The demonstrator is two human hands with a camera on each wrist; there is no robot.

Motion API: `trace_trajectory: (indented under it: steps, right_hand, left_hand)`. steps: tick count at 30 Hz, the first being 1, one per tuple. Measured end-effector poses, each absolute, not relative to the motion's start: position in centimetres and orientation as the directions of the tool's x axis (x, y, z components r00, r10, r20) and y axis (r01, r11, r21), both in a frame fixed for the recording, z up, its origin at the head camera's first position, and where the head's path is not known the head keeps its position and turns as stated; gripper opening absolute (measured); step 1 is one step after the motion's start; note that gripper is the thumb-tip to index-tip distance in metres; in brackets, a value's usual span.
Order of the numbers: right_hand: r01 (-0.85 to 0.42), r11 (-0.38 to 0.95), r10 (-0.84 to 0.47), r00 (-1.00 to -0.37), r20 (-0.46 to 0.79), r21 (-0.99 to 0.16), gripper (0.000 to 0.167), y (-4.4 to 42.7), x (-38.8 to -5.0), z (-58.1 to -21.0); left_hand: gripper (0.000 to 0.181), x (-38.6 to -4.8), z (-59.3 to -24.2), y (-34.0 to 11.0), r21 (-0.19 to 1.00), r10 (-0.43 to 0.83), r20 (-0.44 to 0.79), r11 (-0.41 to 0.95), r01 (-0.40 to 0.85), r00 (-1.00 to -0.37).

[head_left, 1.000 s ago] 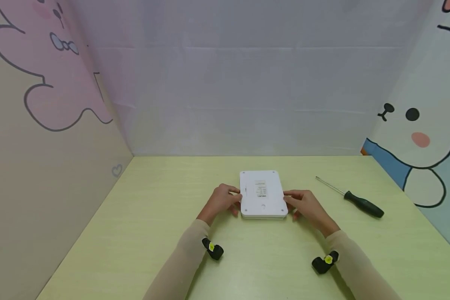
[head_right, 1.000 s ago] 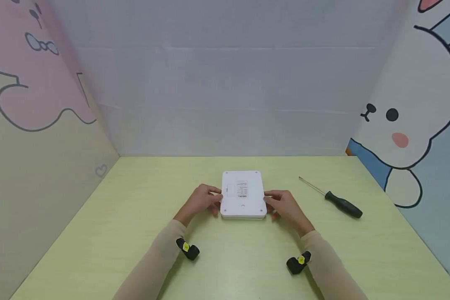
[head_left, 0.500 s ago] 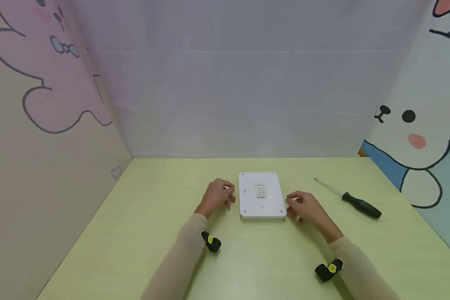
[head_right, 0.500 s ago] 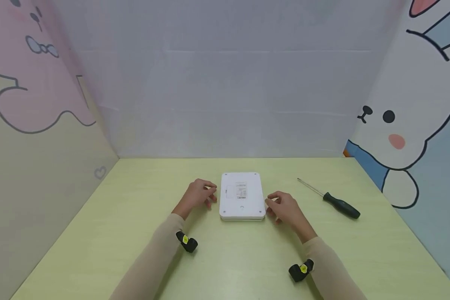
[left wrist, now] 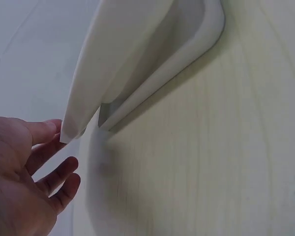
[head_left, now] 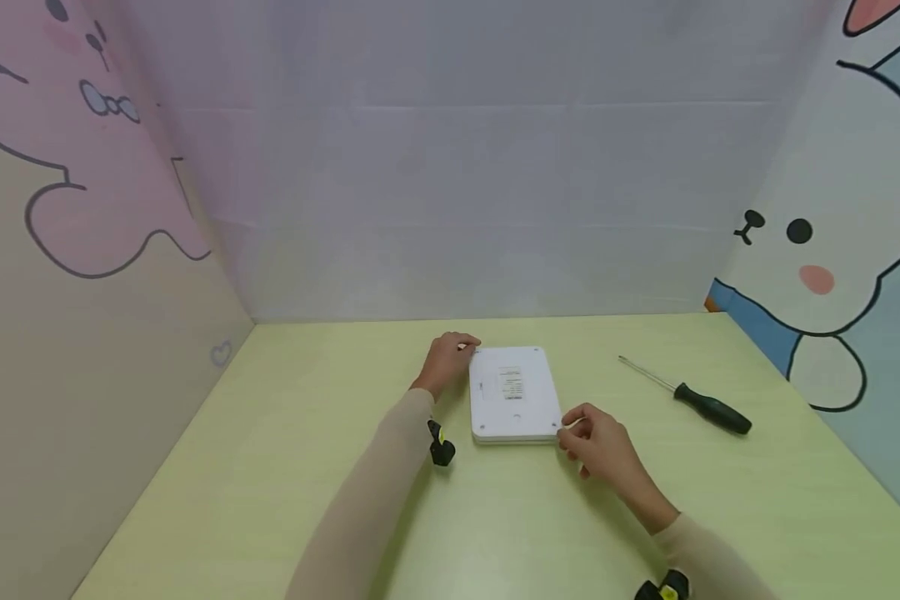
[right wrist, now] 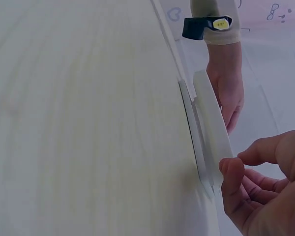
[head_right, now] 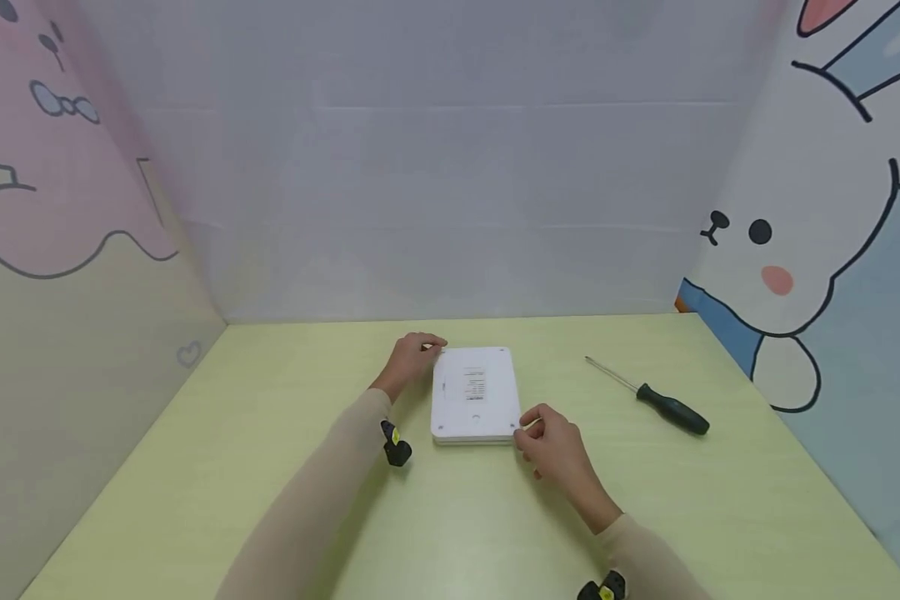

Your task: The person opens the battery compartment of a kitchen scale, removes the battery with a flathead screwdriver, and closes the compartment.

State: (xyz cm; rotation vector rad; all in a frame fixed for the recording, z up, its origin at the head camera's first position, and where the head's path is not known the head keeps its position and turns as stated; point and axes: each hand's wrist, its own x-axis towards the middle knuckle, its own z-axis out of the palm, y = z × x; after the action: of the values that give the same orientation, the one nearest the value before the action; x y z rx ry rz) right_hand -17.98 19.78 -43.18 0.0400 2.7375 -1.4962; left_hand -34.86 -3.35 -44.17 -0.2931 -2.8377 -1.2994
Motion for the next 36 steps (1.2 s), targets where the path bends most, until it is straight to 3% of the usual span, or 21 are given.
trace_trajectory:
  steps: [17,36]
  right_hand:
    - [0.058,0.594,0.051,-0.998,-0.035,-0.802,0.009,19.9,-18.4,-42.9]
    - [0.051,0.616,0.034,-0.999,-0.038,-0.786,0.015,21.6,-19.8,-43.2]
  left_hand:
    - [0.025,-34.8,-43.6,-5.1,0.702,0.272,0.103,0.662,0.263,-0.957]
    - [0.018,-34.7,-43.9,-9.2,0.781,0.402,-0.039,0.583,0.223,-0.915]
